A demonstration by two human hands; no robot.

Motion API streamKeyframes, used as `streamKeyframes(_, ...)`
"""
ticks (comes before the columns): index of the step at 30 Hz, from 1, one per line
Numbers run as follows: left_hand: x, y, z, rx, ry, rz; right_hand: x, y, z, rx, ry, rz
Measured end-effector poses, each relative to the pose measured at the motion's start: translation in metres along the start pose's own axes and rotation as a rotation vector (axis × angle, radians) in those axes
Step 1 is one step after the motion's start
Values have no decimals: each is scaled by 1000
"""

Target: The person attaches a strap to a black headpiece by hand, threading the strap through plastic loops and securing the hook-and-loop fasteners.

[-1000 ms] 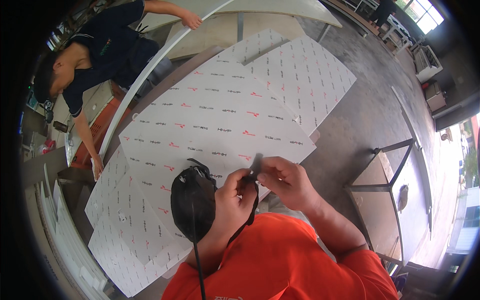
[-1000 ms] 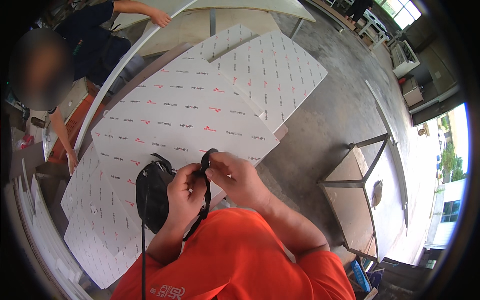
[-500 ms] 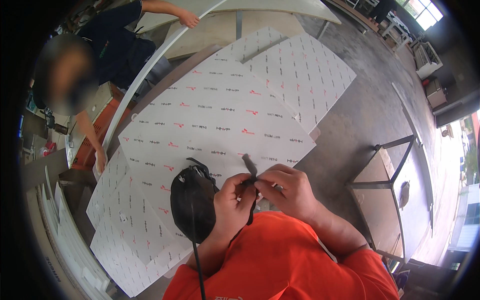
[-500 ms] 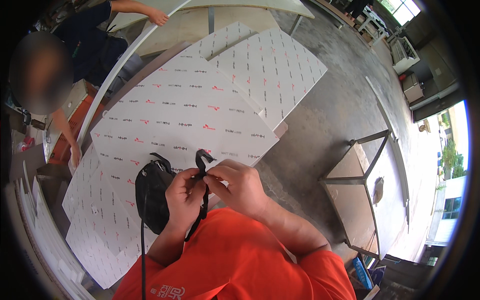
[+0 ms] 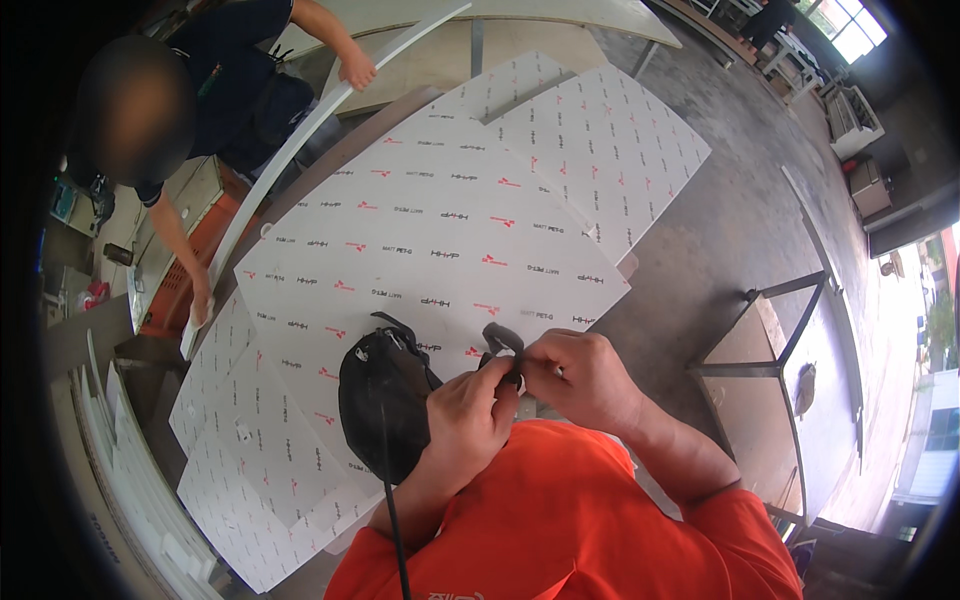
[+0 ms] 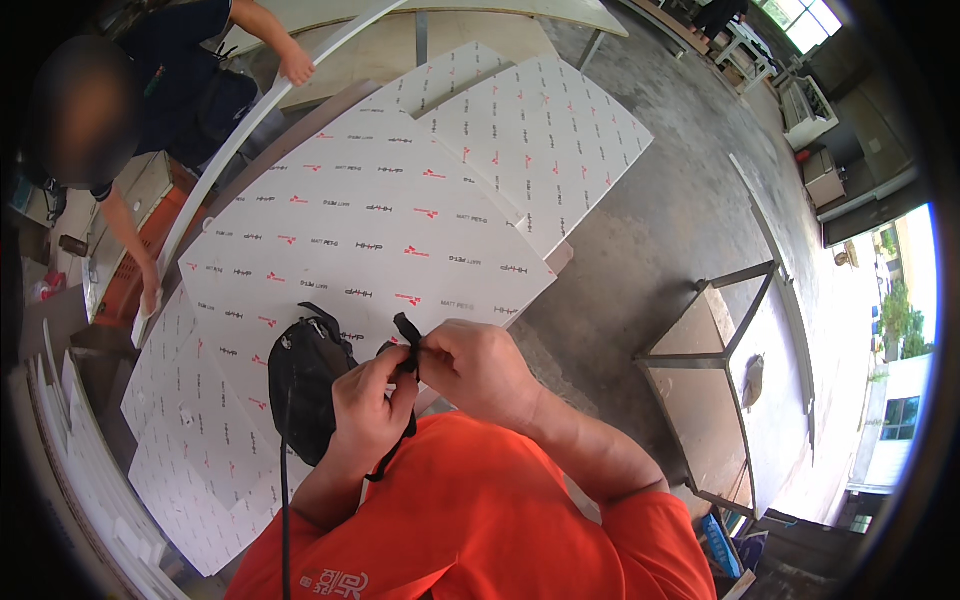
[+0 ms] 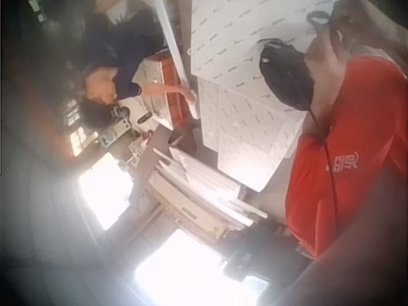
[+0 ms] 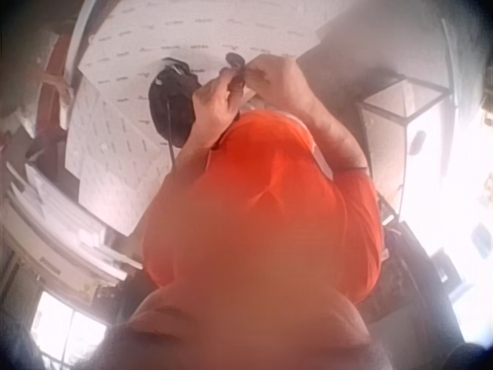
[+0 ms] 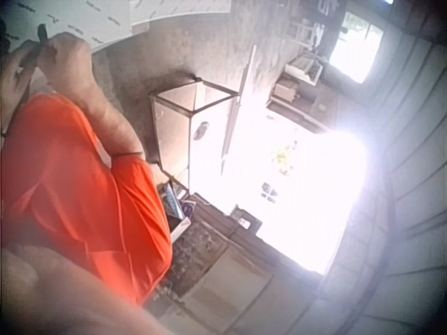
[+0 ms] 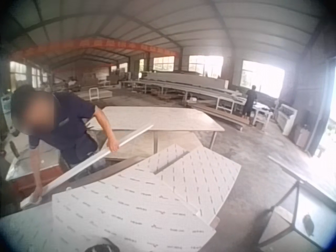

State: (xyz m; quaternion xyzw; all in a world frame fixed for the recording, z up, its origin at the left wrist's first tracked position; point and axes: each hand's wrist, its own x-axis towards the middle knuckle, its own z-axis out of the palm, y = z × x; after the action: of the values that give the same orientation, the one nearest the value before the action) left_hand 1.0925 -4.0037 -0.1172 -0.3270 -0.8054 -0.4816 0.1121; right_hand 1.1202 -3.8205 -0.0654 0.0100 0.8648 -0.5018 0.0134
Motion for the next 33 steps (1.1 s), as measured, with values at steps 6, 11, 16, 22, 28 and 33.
streamKeyframes(6,-2,0,3,96,37,59,-6,-3,-2,-10,7,-33)
streamKeyframes(11,1,4,3,111,-3,73,-7,-1,-2,-88,53,-70)
streamKeyframes(16,2,5,4,45,-25,38,-7,-2,0,-84,84,-48)
streamKeyframes(22,-3,10,1,-420,-50,-282,-10,2,-2,192,54,67)
streamKeyframes(28,-7,-3,-8,-1091,-173,-695,-11,2,-11,230,-44,101)
streamKeyframes(33,-3,-6,-9,-1245,-179,-759,-11,15,-5,447,-74,126)
